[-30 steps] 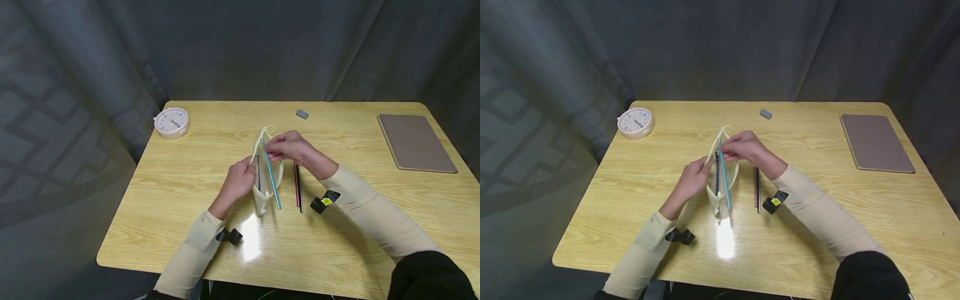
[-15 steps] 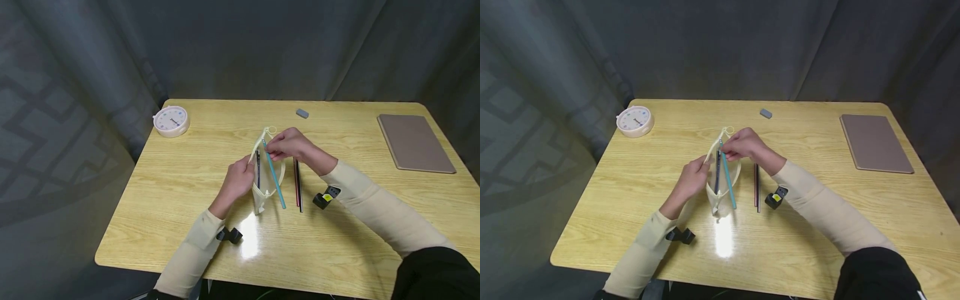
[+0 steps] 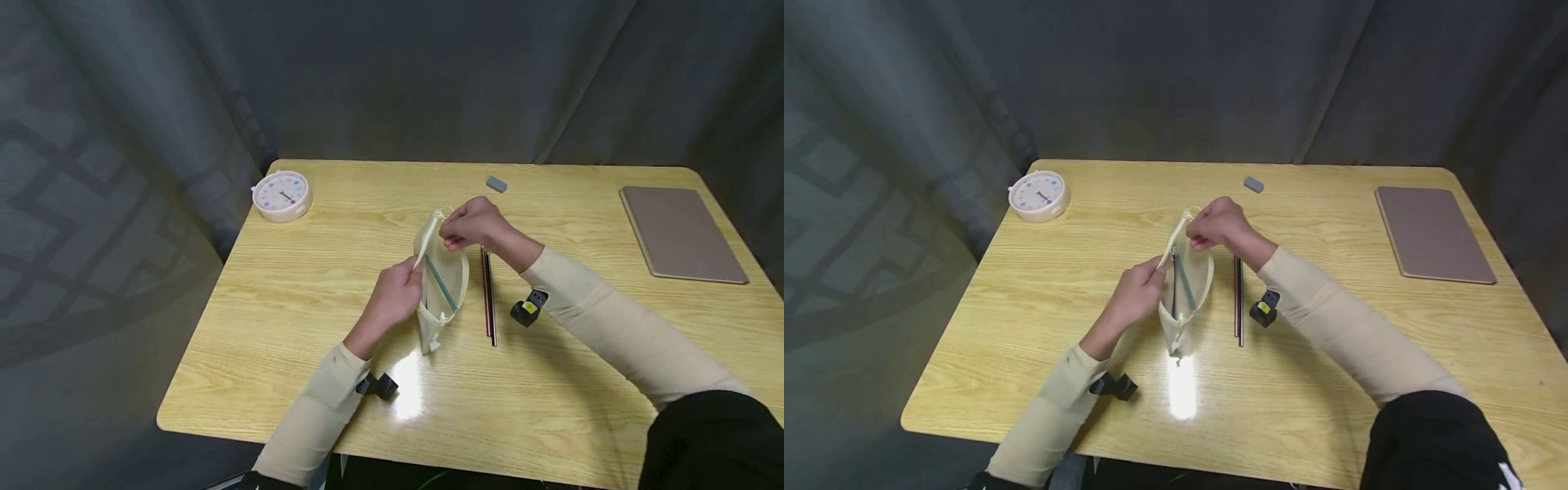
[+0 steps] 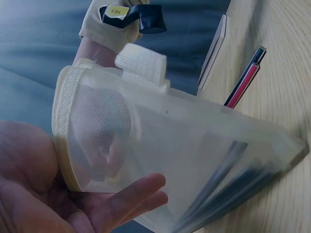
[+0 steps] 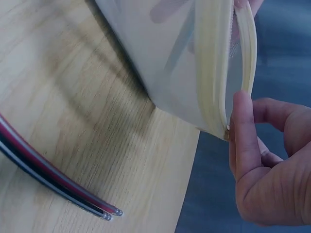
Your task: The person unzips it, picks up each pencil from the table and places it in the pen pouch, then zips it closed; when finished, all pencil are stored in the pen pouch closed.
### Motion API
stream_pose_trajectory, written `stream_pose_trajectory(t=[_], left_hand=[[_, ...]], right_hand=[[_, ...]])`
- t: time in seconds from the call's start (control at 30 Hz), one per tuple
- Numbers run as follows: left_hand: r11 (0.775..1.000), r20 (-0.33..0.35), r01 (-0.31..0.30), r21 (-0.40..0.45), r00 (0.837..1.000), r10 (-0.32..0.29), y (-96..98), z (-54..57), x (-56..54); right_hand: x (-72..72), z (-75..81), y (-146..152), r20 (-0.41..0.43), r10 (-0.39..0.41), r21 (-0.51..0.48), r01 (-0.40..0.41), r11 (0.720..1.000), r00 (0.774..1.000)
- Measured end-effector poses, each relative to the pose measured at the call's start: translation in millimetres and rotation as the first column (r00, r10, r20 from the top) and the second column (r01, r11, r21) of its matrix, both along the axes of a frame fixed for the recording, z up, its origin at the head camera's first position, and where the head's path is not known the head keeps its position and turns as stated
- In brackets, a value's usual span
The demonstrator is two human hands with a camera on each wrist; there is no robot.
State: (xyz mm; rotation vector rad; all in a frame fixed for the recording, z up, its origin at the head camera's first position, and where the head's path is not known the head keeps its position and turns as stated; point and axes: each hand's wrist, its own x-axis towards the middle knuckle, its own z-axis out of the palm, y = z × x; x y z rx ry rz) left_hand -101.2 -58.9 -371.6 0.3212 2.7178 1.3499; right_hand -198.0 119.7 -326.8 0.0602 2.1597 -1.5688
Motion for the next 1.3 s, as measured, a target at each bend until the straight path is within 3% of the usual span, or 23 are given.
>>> stream_pose_trajectory(t=[0.27,0.47,0.63,0.83,0.93,1.1,1.3], left_hand=[[0.999,0.014,-0.029,0.028,0.999,0.029,-2.6,0.2,-1.8],[0.998,0.024,-0.046,0.031,0.999,0.045,-4.3,0.4,-2.4],[0.997,0.04,-0.062,0.044,0.997,0.06,-6.5,0.6,-2.7],[0.997,0.039,-0.064,0.036,0.997,0.063,-8.1,-0.1,-1.9],[0.997,0.039,-0.063,0.038,0.997,0.062,-8.4,-0.4,-1.6],[0.997,0.034,-0.063,0.042,0.998,0.062,-8.5,-0.1,-1.4],[0.997,0.044,-0.06,0.039,0.997,0.058,-8.1,0.4,-1.6]], right_hand=[[-2.3,0.7,4.5,-0.017,0.02,-0.031,-0.02,0.999,1.0],[-0.1,-3.7,34.2,0.0,0.002,-0.155,-0.002,0.988,1.0],[3.9,-23.5,62.3,0.1,-0.048,-0.241,0.071,0.968,0.994],[10.8,-54.9,89.1,0.258,-0.077,-0.392,0.177,0.903,0.963],[12.3,-68.3,96.2,0.296,-0.076,-0.417,0.201,0.887,0.952],[12.9,-84.6,98.9,0.289,-0.109,-0.336,0.207,0.919,0.951],[17.6,-97.4,94.0,0.16,-0.139,-0.205,0.171,0.964,0.977]])
